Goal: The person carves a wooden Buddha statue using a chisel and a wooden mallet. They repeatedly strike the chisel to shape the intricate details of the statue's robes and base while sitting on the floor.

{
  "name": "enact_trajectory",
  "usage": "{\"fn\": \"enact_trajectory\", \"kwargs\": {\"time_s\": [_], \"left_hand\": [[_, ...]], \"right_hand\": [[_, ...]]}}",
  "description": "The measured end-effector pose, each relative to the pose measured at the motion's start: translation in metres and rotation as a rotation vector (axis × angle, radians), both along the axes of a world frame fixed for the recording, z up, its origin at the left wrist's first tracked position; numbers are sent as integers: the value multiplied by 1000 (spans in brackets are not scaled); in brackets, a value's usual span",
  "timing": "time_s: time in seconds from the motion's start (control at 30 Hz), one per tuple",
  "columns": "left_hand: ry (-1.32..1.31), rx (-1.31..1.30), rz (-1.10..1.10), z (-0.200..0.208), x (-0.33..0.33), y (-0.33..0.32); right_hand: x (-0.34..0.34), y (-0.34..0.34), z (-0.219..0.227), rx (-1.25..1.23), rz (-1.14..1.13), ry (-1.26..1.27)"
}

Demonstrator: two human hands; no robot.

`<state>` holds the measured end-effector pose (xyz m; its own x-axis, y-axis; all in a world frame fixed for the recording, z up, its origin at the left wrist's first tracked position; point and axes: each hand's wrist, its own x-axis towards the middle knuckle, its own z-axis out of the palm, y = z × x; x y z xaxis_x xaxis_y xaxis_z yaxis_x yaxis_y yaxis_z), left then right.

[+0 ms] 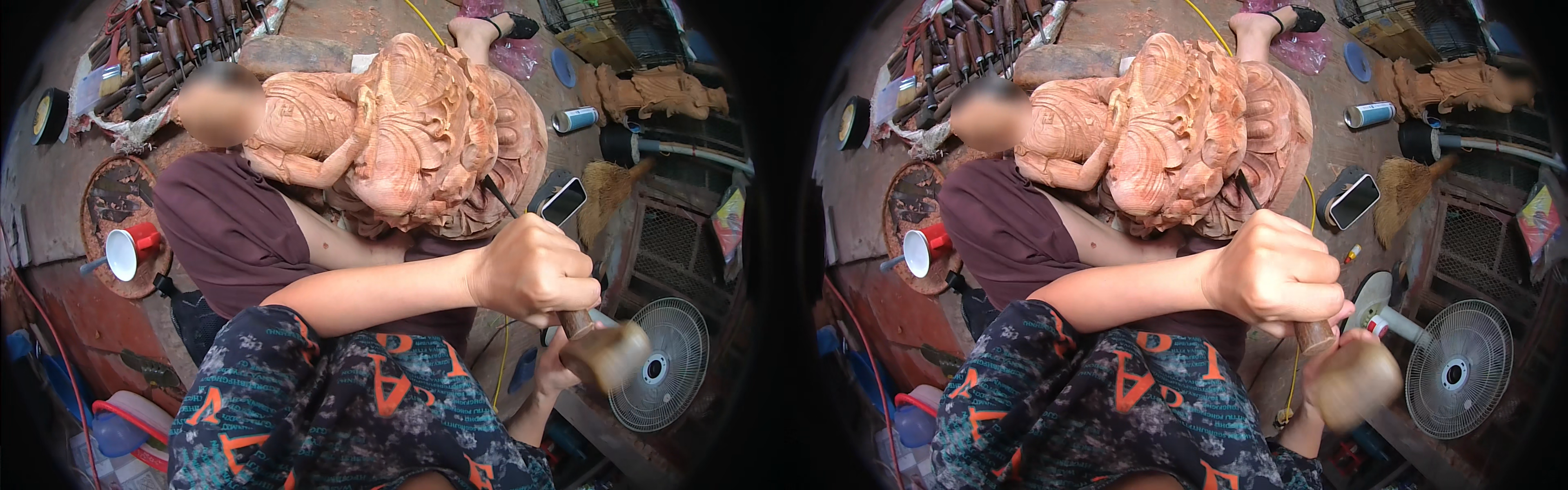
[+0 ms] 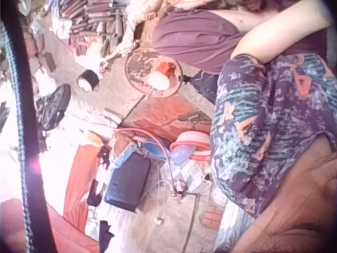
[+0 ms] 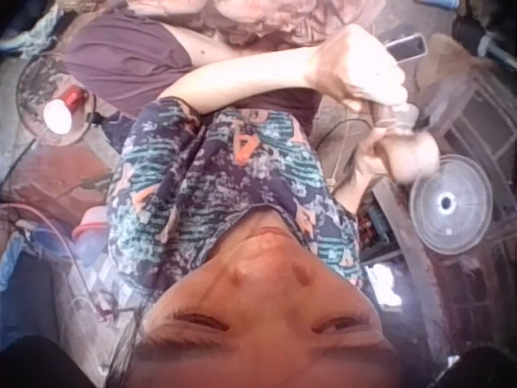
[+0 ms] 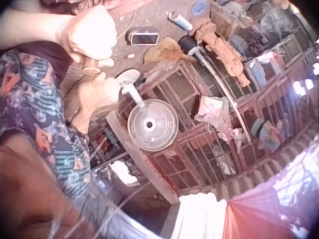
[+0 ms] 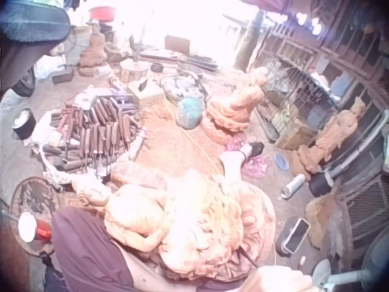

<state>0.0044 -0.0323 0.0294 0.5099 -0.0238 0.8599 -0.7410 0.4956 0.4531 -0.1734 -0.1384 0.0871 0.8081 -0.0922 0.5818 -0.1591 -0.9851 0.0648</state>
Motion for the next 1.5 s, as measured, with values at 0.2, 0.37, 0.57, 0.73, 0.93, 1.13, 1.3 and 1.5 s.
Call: {"fn": "enact_trajectory", "kwargs": {"time_s": [0.2,0.37,0.57,0.73,0.93,1.13,1.3,1.5], "left_hand": [[1,12,-13,2,-1,3],[3,81,5,-4,2,7],[-52,-2,-18,19,-15,4],[5,155,14,24,-13,-20],[101,222,24,29,-4,-25],[150,274,73,32,-1,-28],[129,302,95,29,0,-31],[121,306,105,24,-2,-35]], "right_hand": [[-30,-21,-6,40,-119,168],[-31,-19,-4,206,-210,281],[-36,-26,-24,923,-148,-78],[-13,-27,4,397,44,131],[14,-17,21,623,61,-35],[28,-15,35,969,226,-119],[28,-22,29,703,50,-61],[27,-28,25,407,66,-41]]}}
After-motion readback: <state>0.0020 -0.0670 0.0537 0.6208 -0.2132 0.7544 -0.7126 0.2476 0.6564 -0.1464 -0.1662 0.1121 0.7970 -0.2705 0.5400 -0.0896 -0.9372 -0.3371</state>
